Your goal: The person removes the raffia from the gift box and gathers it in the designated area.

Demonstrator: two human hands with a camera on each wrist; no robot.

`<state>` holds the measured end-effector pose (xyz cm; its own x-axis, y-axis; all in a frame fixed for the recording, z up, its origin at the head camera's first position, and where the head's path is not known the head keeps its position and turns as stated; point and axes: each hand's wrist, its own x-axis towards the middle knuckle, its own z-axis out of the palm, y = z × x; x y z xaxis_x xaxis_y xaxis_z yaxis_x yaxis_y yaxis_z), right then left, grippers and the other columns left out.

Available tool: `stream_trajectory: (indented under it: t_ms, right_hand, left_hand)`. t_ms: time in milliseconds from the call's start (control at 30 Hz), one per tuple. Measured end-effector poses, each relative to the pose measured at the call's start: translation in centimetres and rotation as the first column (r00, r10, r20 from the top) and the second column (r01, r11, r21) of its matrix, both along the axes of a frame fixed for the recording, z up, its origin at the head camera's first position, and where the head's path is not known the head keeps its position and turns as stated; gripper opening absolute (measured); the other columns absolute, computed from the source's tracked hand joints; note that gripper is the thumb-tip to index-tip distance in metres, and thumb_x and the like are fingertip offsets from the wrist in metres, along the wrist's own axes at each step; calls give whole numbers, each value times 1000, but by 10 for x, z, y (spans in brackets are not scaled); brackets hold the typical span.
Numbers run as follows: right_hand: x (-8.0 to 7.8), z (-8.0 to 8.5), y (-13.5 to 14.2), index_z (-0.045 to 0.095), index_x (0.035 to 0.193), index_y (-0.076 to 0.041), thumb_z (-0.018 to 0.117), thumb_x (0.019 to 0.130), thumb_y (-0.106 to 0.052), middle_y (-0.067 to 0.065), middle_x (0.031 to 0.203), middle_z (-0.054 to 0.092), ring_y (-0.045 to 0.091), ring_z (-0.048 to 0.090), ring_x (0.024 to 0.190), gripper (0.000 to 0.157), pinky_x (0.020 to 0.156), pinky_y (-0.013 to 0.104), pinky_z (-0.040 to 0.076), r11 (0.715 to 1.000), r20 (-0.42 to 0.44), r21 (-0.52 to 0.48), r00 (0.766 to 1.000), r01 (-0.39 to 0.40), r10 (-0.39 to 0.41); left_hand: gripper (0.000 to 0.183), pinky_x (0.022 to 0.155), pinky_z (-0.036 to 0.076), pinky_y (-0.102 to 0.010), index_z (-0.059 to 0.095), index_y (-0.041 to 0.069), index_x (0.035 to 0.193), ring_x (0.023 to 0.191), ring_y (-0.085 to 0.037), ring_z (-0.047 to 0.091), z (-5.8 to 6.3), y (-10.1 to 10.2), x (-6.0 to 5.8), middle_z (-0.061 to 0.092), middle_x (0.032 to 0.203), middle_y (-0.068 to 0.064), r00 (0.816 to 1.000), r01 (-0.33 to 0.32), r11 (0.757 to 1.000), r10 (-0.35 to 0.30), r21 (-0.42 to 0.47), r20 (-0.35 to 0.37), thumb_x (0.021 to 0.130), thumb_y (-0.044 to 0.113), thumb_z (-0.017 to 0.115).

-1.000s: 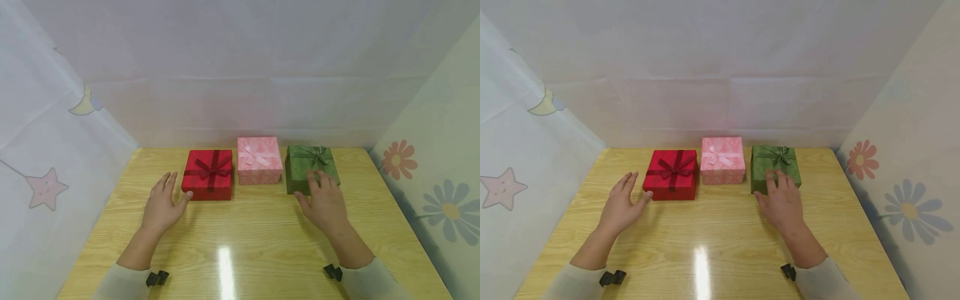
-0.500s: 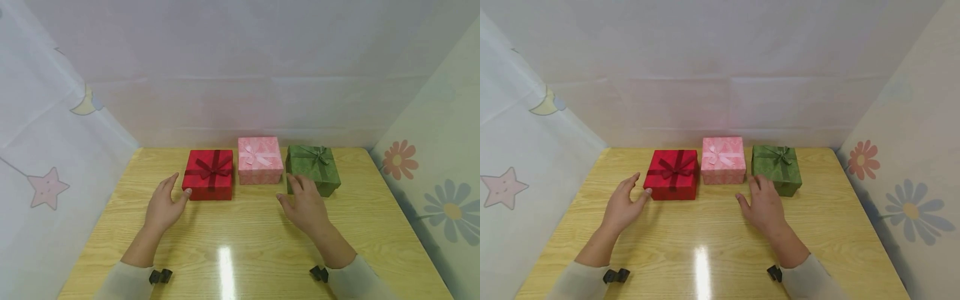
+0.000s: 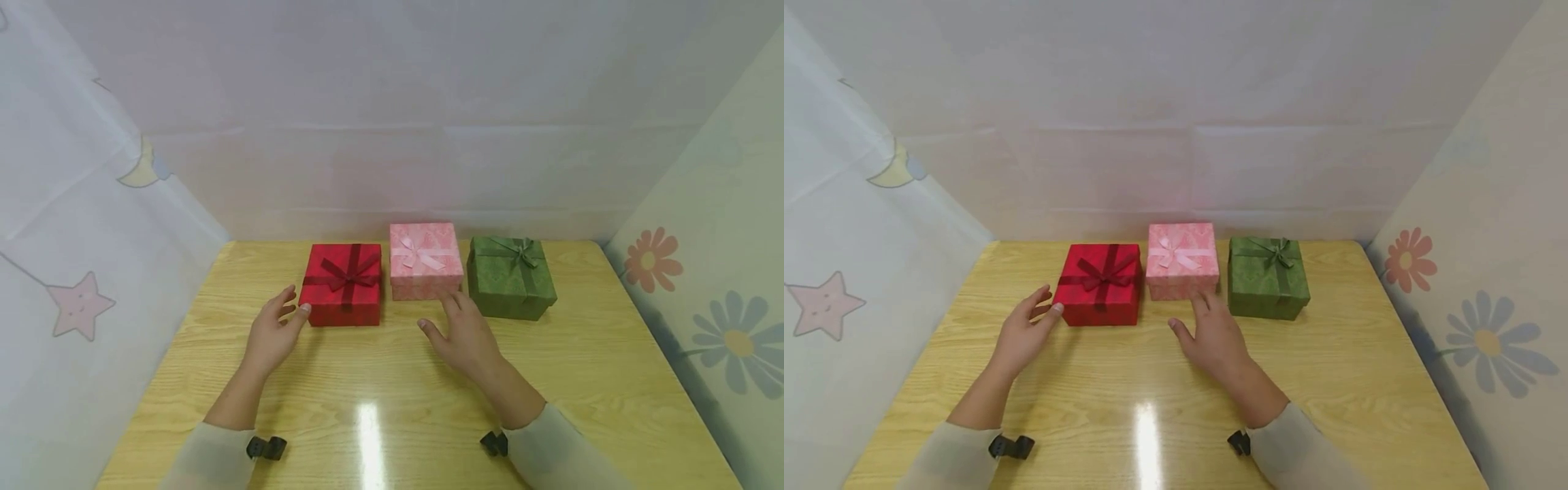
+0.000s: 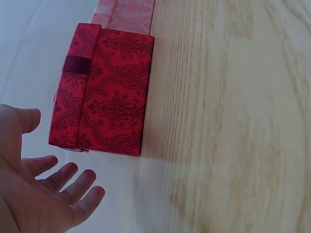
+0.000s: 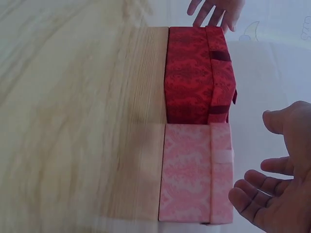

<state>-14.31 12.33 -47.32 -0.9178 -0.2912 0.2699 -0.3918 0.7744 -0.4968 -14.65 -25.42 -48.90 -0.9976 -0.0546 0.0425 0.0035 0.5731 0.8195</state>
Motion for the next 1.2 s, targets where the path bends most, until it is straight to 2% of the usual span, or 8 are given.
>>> stream_trajectory:
  t_ms: [133,300,400,500,733,1000,1200]
  right_hand:
    - [-5,-4,-13,48,152,-1,65,101,-50,20,150,52,41,52,136,73,108,58,46,999,34,-41,999,-12,13]
    - [-10,-9,-29,48,153,-4,64,101,-52,15,146,56,34,58,128,72,106,56,48,998,102,-67,995,-12,19]
    - [-14,-12,-40,51,150,-6,64,101,-52,12,139,61,30,62,120,68,100,53,52,996,105,-85,994,-35,44]
    - [-19,-16,-50,51,150,-9,65,101,-50,9,136,63,27,65,113,66,96,48,54,991,93,-114,992,-72,83]
    - [-28,-22,-69,38,160,-7,65,101,-49,14,146,58,34,67,117,78,100,48,54,970,120,-216,983,-108,136]
    - [-37,-24,-82,41,158,-7,64,101,-51,17,145,59,35,67,119,76,98,47,55,966,176,-247,976,-80,126]
    - [-42,-24,-91,40,158,-7,63,101,-51,17,141,62,33,68,118,76,99,46,55,962,197,-262,971,-83,137]
  left_hand:
    - [79,111,44,-57,34,11,163,139,-40,50,-3,-1,-2,45,157,-17,1000,-8,998,8,55,11,103,55,59]
    - [79,108,47,-57,33,16,164,142,-37,48,-4,-1,-5,47,157,-13,998,-23,991,15,129,66,101,58,58]
    - [78,105,48,-59,32,20,164,144,-34,46,-5,0,-5,46,158,-10,994,-35,981,15,189,106,102,58,59]
    - [77,107,47,-58,32,19,164,144,-33,46,-6,1,-6,46,158,-9,992,-49,970,20,239,123,102,55,59]
    - [77,110,44,-56,34,19,164,144,-32,44,-8,1,-9,44,159,-8,989,-86,953,47,292,138,101,56,60]
    - [74,113,43,-55,37,22,163,144,-30,44,-12,2,-13,44,160,-8,987,-106,935,57,337,152,101,54,63]
    - [74,112,44,-54,36,21,163,143,-29,45,-13,2,-12,42,161,-8,985,-116,930,63,349,159,102,54,60]
